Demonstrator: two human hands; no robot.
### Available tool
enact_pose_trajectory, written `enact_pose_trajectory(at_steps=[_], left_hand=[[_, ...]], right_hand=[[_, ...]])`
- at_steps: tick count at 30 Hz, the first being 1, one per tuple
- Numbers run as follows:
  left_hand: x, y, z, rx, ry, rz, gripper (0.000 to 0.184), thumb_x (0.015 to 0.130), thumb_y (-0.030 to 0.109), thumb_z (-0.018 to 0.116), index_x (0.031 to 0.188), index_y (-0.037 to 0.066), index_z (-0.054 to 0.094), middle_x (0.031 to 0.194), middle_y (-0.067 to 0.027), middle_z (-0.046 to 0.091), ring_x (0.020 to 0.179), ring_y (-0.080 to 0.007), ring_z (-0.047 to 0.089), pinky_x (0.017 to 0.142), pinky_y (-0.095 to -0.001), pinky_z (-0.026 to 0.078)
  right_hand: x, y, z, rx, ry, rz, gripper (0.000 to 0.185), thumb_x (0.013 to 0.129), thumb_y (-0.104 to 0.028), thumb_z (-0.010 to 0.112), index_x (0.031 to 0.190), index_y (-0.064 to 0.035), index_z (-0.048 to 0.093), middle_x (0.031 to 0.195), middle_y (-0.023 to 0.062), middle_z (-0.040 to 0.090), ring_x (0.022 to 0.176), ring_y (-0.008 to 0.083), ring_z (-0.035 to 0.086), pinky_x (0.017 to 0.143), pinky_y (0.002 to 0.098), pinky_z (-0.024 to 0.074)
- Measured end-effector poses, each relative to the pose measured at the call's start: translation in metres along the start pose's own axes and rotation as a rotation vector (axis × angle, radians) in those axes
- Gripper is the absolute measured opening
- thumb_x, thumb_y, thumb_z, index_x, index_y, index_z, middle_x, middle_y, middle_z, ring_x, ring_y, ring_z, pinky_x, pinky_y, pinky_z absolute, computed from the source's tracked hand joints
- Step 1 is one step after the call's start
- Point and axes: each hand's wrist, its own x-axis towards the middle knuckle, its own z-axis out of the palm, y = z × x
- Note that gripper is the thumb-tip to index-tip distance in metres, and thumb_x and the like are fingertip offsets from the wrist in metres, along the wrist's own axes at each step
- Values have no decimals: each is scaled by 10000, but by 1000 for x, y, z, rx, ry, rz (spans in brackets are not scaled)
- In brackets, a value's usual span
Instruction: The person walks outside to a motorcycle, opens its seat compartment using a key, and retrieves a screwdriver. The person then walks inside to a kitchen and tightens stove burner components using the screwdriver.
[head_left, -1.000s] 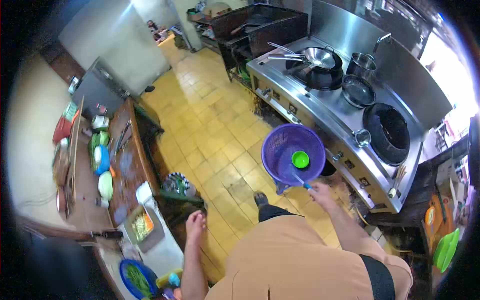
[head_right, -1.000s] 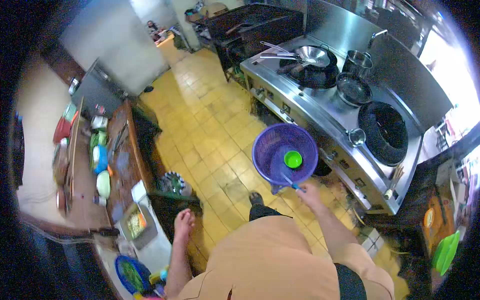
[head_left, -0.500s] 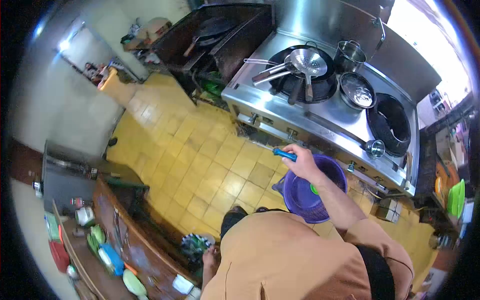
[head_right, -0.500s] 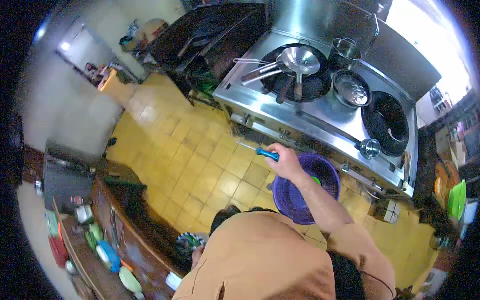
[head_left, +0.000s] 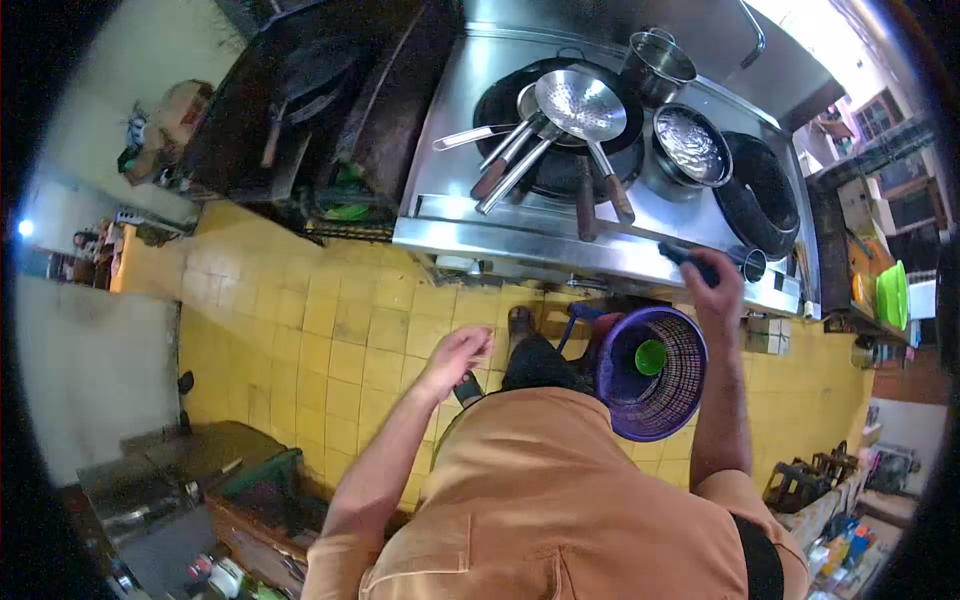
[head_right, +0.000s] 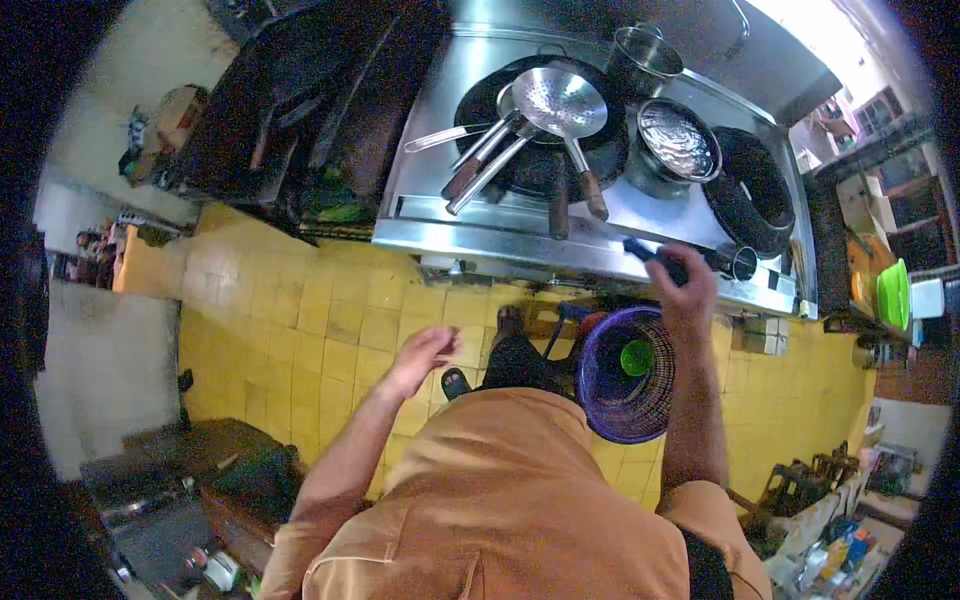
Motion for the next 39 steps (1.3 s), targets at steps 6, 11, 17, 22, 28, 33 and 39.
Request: enact_pose_trajectory(at_steps=[6,11,17,22,28,33,39], left_hand=[[155,114,99,-164,-244,-74,493,972,367,550,1352,66,464,1124,-73,625,1015,-176,607,808,-348,534],[252,120,144,-363,-325,-303,364,881,364,687,1119,114,571,1026,-87,638,932,-203,637,722,-392,529],[271,133,148,-507,-294,-353,279,830,211,700,1025,62,566,791,-54,573,688,-186,633,522,-337,546],[274,130,148,-506,-311,-403,198,854,221,684,944,75,586,753,-63,614,636,-191,633,542,-351,558],[279,127,144,-550,-375,-402,232,844,196,697,972,43,578,780,-54,582,652,-166,616,538,-325,549],[280,126,142,-589,-387,-391,211,842,194,698,930,38,586,759,-56,585,643,-165,614,534,-318,545],[283,120,142,-644,-391,-368,195,837,183,695,900,33,587,721,-66,588,608,-167,604,519,-313,534]], right_hand=[[171,-34,40,-355,-356,-237,293,773,-211,736,990,-19,691,866,168,698,789,292,681,738,366,522],[276,-16,106,-417,-653,-440,265,763,-215,719,950,-28,694,842,197,680,808,377,662,741,431,522],[319,-19,141,-583,-975,-496,224,762,-128,723,941,2,686,889,173,689,829,332,673,783,403,530],[331,-22,150,-563,-1027,-469,212,764,-118,714,937,1,687,897,177,690,834,334,677,779,397,535],[335,-28,162,-567,-1073,-462,197,771,-148,697,914,-13,683,850,186,678,804,352,667,742,417,534],[332,-40,171,-532,-1057,-471,190,782,-194,677,884,-34,685,799,195,665,776,376,655,713,439,530],[333,-51,184,-706,-1185,-449,197,815,-217,659,873,-31,690,784,203,662,764,374,661,706,438,534]])
